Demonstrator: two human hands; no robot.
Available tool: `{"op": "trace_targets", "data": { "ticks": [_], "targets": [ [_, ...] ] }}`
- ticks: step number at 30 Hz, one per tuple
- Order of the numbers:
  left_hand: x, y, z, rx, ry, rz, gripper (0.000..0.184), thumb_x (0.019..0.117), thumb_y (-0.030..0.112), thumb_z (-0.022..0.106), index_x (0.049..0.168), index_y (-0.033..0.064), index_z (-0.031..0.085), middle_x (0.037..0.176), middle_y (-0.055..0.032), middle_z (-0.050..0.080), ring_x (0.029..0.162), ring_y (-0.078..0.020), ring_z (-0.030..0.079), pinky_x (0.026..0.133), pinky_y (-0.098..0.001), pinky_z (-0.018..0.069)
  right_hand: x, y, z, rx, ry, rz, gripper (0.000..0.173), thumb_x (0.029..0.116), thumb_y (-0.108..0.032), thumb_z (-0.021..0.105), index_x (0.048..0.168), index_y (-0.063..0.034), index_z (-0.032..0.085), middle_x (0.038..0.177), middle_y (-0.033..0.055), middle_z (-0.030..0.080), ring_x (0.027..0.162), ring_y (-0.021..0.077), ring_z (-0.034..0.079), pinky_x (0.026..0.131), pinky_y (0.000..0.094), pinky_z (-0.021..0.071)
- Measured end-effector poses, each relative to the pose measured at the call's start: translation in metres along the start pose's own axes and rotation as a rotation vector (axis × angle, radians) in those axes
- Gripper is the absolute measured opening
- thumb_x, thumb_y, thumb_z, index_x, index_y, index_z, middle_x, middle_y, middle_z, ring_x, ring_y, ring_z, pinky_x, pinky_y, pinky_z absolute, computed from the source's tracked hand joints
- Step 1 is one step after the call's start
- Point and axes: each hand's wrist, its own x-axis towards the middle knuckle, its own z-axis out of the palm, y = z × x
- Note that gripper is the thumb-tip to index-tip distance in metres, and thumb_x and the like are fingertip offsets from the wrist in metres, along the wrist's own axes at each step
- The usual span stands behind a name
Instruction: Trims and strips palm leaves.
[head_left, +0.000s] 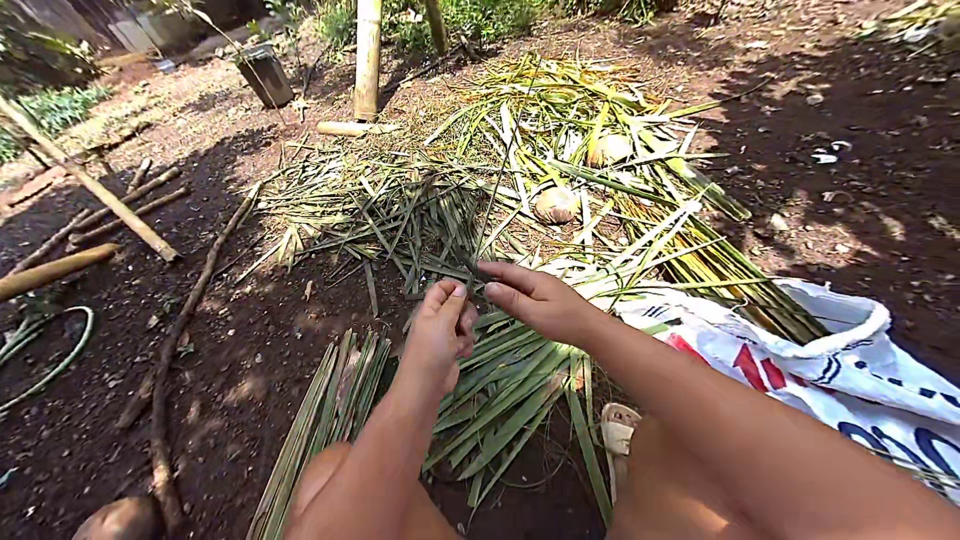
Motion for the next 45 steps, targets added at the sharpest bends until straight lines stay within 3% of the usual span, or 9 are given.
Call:
{"op": "trace_targets", "data": {
  "ticks": [4, 9, 13, 16, 18, 21, 23, 34, 45],
  "targets": [
    [-0.005, 0.003, -0.011, -0.231, -0.140, -0.192, 0.024, 0.1118, 0.016, 0.028, 0.109, 0.0097, 0.050, 0.061, 0.0046, 0.043, 0.041, -0.0010, 0.039, 0.037, -0.0135, 0.0354, 0.001, 0.005, -0.001, 0.054, -0.047, -0.042, 0.042, 0.1074, -0.035, 0.050, 0.140, -0.0123, 0.062, 0.078, -0.0062, 0.059, 0.061, -0.0010, 0.047, 0.058, 0.0185, 0.0421],
    [-0.013, -0.001, -0.028, -0.421, -0.332, -0.289, 0.026, 0.1088, 0.014, 0.025, 0.104, 0.0130, 0.050, 0.058, 0.0064, 0.044, 0.040, -0.0007, 0.042, 0.039, -0.0135, 0.0391, -0.001, 0.001, 0.002, 0.080, -0.066, -0.077, 0.040, 0.1068, -0.034, 0.053, 0.138, -0.0120, 0.065, 0.077, -0.0095, 0.058, 0.061, -0.0046, 0.045, 0.058, 0.0147, 0.0405],
    [-0.016, -0.005, -0.032, -0.470, -0.372, -0.309, 0.028, 0.1086, 0.016, 0.025, 0.103, 0.0142, 0.052, 0.057, 0.0070, 0.044, 0.040, 0.0000, 0.042, 0.039, -0.0130, 0.0388, 0.000, -0.002, 0.002, -0.082, -0.003, -0.153, 0.039, 0.1067, -0.033, 0.054, 0.138, -0.0137, 0.066, 0.110, -0.0037, 0.073, 0.085, -0.0045, 0.061, 0.080, 0.0177, 0.0519],
    [-0.017, -0.007, -0.033, -0.440, -0.375, -0.312, 0.027, 0.1077, 0.015, 0.026, 0.102, 0.0148, 0.052, 0.058, 0.0076, 0.045, 0.040, 0.0005, 0.042, 0.039, -0.0125, 0.0384, 0.001, -0.009, -0.006, -0.162, 0.078, -0.116, 0.039, 0.1071, -0.031, 0.054, 0.140, -0.0137, 0.065, 0.116, 0.0003, 0.073, 0.090, 0.0005, 0.065, 0.084, 0.0251, 0.0542],
    [-0.017, -0.009, -0.034, -0.404, -0.382, -0.316, 0.026, 0.1073, 0.014, 0.027, 0.102, 0.0144, 0.053, 0.058, 0.0076, 0.045, 0.040, 0.0006, 0.042, 0.039, -0.0123, 0.0381, 0.003, -0.012, -0.018, -0.143, 0.117, -0.031, 0.039, 0.1079, -0.032, 0.053, 0.141, -0.0143, 0.063, 0.111, -0.0010, 0.073, 0.079, 0.0008, 0.061, 0.074, 0.0246, 0.0520],
    [-0.018, -0.015, -0.035, -0.333, -0.388, -0.331, 0.023, 0.1060, 0.012, 0.031, 0.102, 0.0147, 0.053, 0.058, 0.0073, 0.044, 0.040, 0.0008, 0.041, 0.038, -0.0122, 0.0372, 0.007, -0.005, -0.037, 0.042, 0.156, 0.078, 0.037, 0.1081, -0.027, 0.053, 0.142, -0.0141, 0.063, 0.075, -0.0023, 0.059, 0.055, 0.0045, 0.045, 0.052, 0.0225, 0.0399],
    [-0.018, -0.018, -0.036, -0.274, -0.390, -0.334, 0.022, 0.1052, 0.011, 0.033, 0.103, 0.0142, 0.054, 0.059, 0.0070, 0.045, 0.040, 0.0008, 0.040, 0.038, -0.0120, 0.0362, 0.007, 0.002, -0.049, 0.206, 0.156, 0.141, 0.036, 0.1081, -0.024, 0.053, 0.142, -0.0122, 0.061, 0.067, -0.0023, 0.053, 0.050, 0.0049, 0.043, 0.047, 0.0204, 0.0377],
    [-0.020, -0.023, -0.064, -0.053, -0.412, -0.394, 0.015, 0.1005, 0.012, 0.045, 0.102, 0.0155, 0.059, 0.059, 0.0072, 0.046, 0.041, 0.0019, 0.040, 0.039, -0.0117, 0.0355, 0.001, 0.015, -0.121, 0.604, 0.351, 0.253, 0.031, 0.1114, -0.024, 0.040, 0.136, -0.0146, 0.057, 0.065, -0.0065, 0.047, 0.046, 0.0017, 0.044, 0.043, 0.0167, 0.0412],
    [-0.040, 0.033, -0.179, 0.251, -0.296, -0.442, 0.003, 0.0941, 0.023, 0.065, 0.093, 0.0221, 0.068, 0.059, 0.0078, 0.049, 0.041, 0.0033, 0.040, 0.038, -0.0116, 0.0340, -0.018, 0.024, -0.157, 0.680, 0.497, 0.243, 0.030, 0.1113, -0.028, 0.041, 0.136, -0.0178, 0.055, 0.064, -0.0074, 0.046, 0.045, 0.0017, 0.042, 0.042, 0.0169, 0.0412]
  ]
}}
